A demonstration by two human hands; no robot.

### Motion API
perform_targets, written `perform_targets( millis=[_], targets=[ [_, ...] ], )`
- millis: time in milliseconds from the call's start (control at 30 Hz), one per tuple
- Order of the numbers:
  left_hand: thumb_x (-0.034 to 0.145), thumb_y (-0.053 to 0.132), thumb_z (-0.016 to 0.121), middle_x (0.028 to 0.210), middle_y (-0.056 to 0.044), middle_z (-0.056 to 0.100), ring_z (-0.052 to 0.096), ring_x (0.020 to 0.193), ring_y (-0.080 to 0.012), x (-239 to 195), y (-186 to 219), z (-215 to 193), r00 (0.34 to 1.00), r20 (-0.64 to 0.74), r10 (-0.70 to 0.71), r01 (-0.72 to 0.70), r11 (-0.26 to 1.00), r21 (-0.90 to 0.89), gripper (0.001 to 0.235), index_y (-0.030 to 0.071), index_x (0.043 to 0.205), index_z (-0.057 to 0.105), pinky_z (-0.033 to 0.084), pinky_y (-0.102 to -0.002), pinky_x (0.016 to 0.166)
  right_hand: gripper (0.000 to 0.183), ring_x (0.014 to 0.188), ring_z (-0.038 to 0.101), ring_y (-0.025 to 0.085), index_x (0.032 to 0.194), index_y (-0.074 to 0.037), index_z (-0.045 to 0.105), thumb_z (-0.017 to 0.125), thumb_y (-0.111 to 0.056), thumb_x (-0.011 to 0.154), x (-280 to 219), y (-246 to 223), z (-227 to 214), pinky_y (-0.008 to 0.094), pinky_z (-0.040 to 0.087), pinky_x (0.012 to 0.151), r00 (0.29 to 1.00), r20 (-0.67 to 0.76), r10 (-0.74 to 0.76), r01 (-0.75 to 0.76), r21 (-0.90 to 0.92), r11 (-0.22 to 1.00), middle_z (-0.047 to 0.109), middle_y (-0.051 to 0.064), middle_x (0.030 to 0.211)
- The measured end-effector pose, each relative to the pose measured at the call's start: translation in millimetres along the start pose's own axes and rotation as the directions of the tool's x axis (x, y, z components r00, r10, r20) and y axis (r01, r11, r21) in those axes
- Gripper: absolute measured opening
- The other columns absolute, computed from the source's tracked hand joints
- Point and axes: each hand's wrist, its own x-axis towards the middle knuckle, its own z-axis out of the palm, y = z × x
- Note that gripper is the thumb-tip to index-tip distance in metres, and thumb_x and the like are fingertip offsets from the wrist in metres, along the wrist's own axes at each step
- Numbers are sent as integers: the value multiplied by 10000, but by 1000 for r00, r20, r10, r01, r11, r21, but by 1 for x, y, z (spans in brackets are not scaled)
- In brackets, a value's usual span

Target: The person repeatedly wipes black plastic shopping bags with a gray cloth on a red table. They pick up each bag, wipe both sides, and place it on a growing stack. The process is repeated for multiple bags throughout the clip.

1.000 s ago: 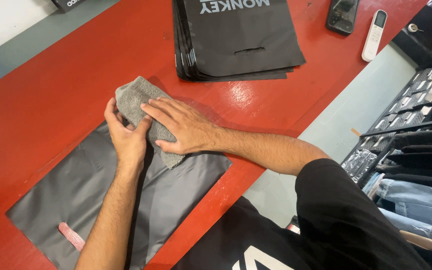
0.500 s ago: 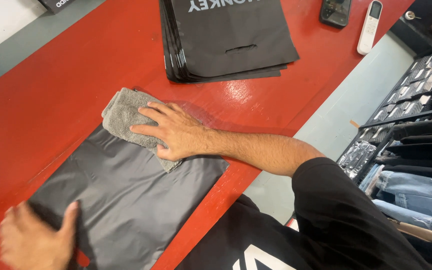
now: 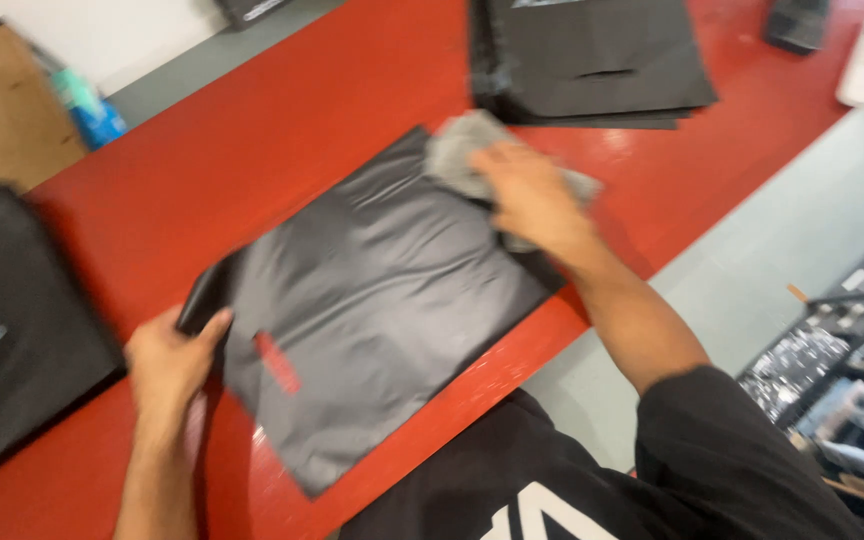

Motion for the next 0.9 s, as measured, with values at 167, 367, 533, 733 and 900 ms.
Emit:
perform_targets(
  millis=[167, 367, 533, 733, 900],
  targets=[
    [950, 194, 748, 906, 5, 714, 603, 854, -80, -31, 5, -54, 932, -284, 225, -337, 824, -455, 164, 43, 997, 705, 501, -295, 748, 647, 1267, 572, 228, 1194, -259, 603, 728, 5, 617, -46, 2, 28, 764, 231, 1060, 922, -124, 366, -376, -70, 924, 642, -55, 1243],
    [1061, 142, 735, 750, 24, 270, 249, 684, -138, -92, -8, -140, 725, -509, 464, -654, 696, -297, 456, 72, 823, 351, 255, -322, 587, 618, 1398, 447, 494, 1416, 31, 573, 622, 51, 800, -57, -77, 0, 617, 289, 1114, 875, -467, 128, -120, 48, 992, 529, 273, 1528],
    [947, 59, 697, 834, -155, 649, 617, 694, -290, -172, -33, -205, 418, -487, 767, -908, 375, -187, 132, -66, 975, 668, 500, -380, 666, 669, 1157, 661, 271, 1462, -37, 392, 741, -41, 891, -27, -168, -6, 326, 525, 955, 981, -180, 73, 102, 796, 597, 556, 226, 1444],
    [1163, 305, 262, 755, -126, 791, 821, 625, -268, -257, -71, -237, 288, -502, 816, -929, 112, -352, 637, 31, 719, 628, 552, -323, 540, 1017, 1097, 604, 163, 1615, -78, 241, 760, -298, 768, 8, -253, -22, 293, 500, 949, 973, -73, -217, 124, 965, 231, 510, 203, 1528],
    [859, 251, 649, 695, -135, 737, 754, 507, -217, -306, -134, -231, 502, -674, 541, -860, 395, -323, 296, 31, 690, 546, 621, -298, 448, 303, 989, 743, 277, 977, -30, 721, 681, -327, 932, 24, -261, -14, 375, 605, 886, 716, -173, -677, 309, 947, 85, 747, 183, 1044]
  ],
)
